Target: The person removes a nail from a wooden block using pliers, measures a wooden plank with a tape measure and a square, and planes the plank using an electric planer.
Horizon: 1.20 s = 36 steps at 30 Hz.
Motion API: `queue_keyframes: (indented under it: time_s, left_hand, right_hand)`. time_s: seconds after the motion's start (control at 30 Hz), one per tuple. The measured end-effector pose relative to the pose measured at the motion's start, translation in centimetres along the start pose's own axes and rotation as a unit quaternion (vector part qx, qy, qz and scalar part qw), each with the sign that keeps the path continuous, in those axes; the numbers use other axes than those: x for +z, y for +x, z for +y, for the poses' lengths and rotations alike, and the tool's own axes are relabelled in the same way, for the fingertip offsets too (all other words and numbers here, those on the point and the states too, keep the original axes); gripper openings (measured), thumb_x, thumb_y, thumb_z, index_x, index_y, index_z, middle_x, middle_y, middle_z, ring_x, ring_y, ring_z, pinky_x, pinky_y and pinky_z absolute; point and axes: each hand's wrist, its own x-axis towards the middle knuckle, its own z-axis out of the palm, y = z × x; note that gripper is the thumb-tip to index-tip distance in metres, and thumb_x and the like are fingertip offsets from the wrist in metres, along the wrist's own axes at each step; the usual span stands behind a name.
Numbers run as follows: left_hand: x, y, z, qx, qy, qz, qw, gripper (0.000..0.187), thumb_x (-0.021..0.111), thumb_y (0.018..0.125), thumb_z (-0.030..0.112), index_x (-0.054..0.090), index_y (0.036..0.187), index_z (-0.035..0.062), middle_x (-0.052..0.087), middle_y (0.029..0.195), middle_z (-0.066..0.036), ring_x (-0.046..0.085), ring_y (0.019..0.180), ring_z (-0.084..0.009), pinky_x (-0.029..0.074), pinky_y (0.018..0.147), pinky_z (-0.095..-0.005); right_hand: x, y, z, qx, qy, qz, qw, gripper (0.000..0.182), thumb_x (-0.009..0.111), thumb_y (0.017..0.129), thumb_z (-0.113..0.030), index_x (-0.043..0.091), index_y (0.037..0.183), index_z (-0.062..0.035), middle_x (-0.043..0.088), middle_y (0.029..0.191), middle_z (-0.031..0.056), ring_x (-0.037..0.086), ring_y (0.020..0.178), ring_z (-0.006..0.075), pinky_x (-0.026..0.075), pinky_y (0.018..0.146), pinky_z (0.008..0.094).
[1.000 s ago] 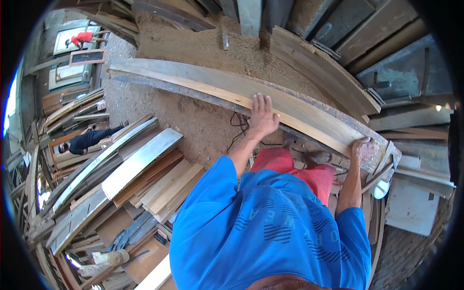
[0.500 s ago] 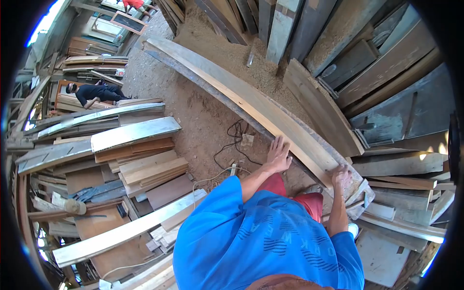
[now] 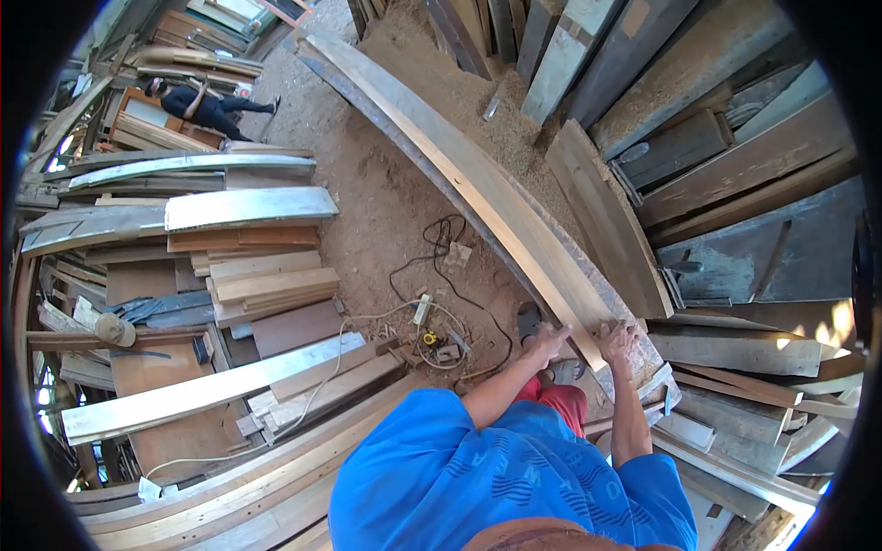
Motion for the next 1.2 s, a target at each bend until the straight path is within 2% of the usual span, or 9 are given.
queue_keyframes:
  time_s: [0.07, 0.2, 0.37, 0.53, 0.67, 0.83, 0.97, 1.07, 1.2]
  left_hand:
    - [1.0, -4.3, 1.8, 0.013, -0.190, 0.049, 0.980, 0.064, 0.078, 0.089, 0.041, 0.054, 0.132, 0.0005, 0.066, 0.119, -0.016, 0.065, 0.095, -0.0215, 0.055, 0.083, -0.0352]
    - [-2.2, -3.6, -4.1, 0.122, -0.250, 0.035, 0.960, 0.046, 0.079, 0.089, 0.024, 0.061, 0.124, 0.0004, 0.069, 0.109, -0.009, 0.065, 0.093, -0.0203, 0.056, 0.084, -0.0386]
    - [-7.6, -6.9, -7.9, 0.068, -0.262, -0.002, 0.963, 0.047, 0.077, 0.091, 0.024, 0.059, 0.129, 0.0026, 0.067, 0.119, -0.006, 0.062, 0.107, -0.0192, 0.051, 0.096, -0.0389]
    - [-7.9, -6.3, -8.6, 0.109, -0.223, 0.024, 0.968, 0.045, 0.075, 0.093, 0.021, 0.058, 0.131, 0.0032, 0.066, 0.122, -0.006, 0.061, 0.110, -0.0184, 0.050, 0.098, -0.0392]
    - [-7.8, -5.2, -9.3, 0.077, -0.229, 0.013, 0.970, 0.043, 0.074, 0.094, 0.021, 0.059, 0.131, 0.0032, 0.066, 0.120, -0.005, 0.061, 0.107, -0.0172, 0.051, 0.095, -0.0372]
    - [-7.0, -3.7, -10.0, 0.069, -0.211, 0.024, 0.975, 0.043, 0.074, 0.094, 0.020, 0.058, 0.131, 0.0027, 0.066, 0.121, -0.005, 0.062, 0.107, -0.0167, 0.051, 0.095, -0.0369]
    - [-5.6, -3.2, -9.9, 0.129, -0.256, 0.050, 0.957, 0.044, 0.077, 0.092, 0.028, 0.064, 0.123, 0.0000, 0.069, 0.108, -0.006, 0.063, 0.092, -0.0170, 0.054, 0.080, -0.0383]
    - [-5.8, -3.9, -8.7, 0.075, -0.273, -0.009, 0.959, 0.046, 0.075, 0.093, 0.023, 0.058, 0.132, 0.0047, 0.066, 0.122, -0.005, 0.061, 0.109, -0.0166, 0.050, 0.097, -0.0382]
    - [-5.7, -4.8, -8.1, 0.095, -0.235, 0.011, 0.967, 0.045, 0.075, 0.093, 0.028, 0.059, 0.129, 0.0054, 0.067, 0.120, -0.004, 0.062, 0.108, -0.0176, 0.051, 0.096, -0.0393]
  right_hand:
    - [-0.4, -1.7, -1.0, 0.021, 0.016, -0.059, 0.998, 0.073, 0.051, 0.097, -0.049, 0.045, 0.145, 0.0057, 0.042, 0.146, 0.0351, 0.037, 0.137, 0.0521, 0.030, 0.116, 0.0554]
    - [4.4, -6.7, -2.7, -0.008, 0.013, -0.090, 0.996, 0.080, 0.054, 0.092, -0.053, 0.045, 0.142, 0.0081, 0.047, 0.141, 0.0352, 0.045, 0.131, 0.0519, 0.034, 0.113, 0.0561]
    - [7.5, -9.9, -4.3, -0.102, 0.081, -0.128, 0.983, 0.077, 0.053, 0.094, -0.058, 0.052, 0.134, 0.0073, 0.054, 0.134, 0.0338, 0.048, 0.132, 0.0453, 0.032, 0.116, 0.0537]
    - [7.5, -10.1, -6.0, -0.095, 0.067, -0.160, 0.980, 0.080, 0.048, 0.098, -0.061, 0.046, 0.136, 0.0091, 0.066, 0.109, 0.0356, 0.065, 0.102, 0.0502, 0.052, 0.090, 0.0549]
    - [8.2, -9.2, -6.0, -0.088, 0.043, -0.174, 0.980, 0.083, 0.045, 0.094, -0.069, 0.046, 0.131, 0.0048, 0.068, 0.099, 0.0345, 0.067, 0.099, 0.0485, 0.052, 0.087, 0.0570]
    - [9.1, -8.7, -5.3, -0.082, 0.035, -0.131, 0.987, 0.082, 0.048, 0.092, -0.071, 0.051, 0.129, 0.0022, 0.068, 0.100, 0.0342, 0.067, 0.097, 0.0498, 0.052, 0.084, 0.0571]
    - [8.3, -8.1, -5.1, -0.092, -0.004, -0.139, 0.986, 0.088, 0.041, 0.093, -0.075, 0.049, 0.131, 0.0047, 0.069, 0.101, 0.0323, 0.067, 0.100, 0.0478, 0.052, 0.088, 0.0550]
    - [7.3, -8.2, -5.3, -0.081, -0.001, -0.144, 0.986, 0.085, 0.043, 0.094, -0.072, 0.050, 0.129, 0.0048, 0.069, 0.103, 0.0318, 0.067, 0.100, 0.0479, 0.052, 0.088, 0.0551]
    - [7.1, -7.6, -4.3, -0.124, 0.066, -0.133, 0.981, 0.079, 0.051, 0.093, -0.068, 0.057, 0.121, 0.0055, 0.068, 0.104, 0.0326, 0.066, 0.102, 0.0496, 0.051, 0.089, 0.0546]
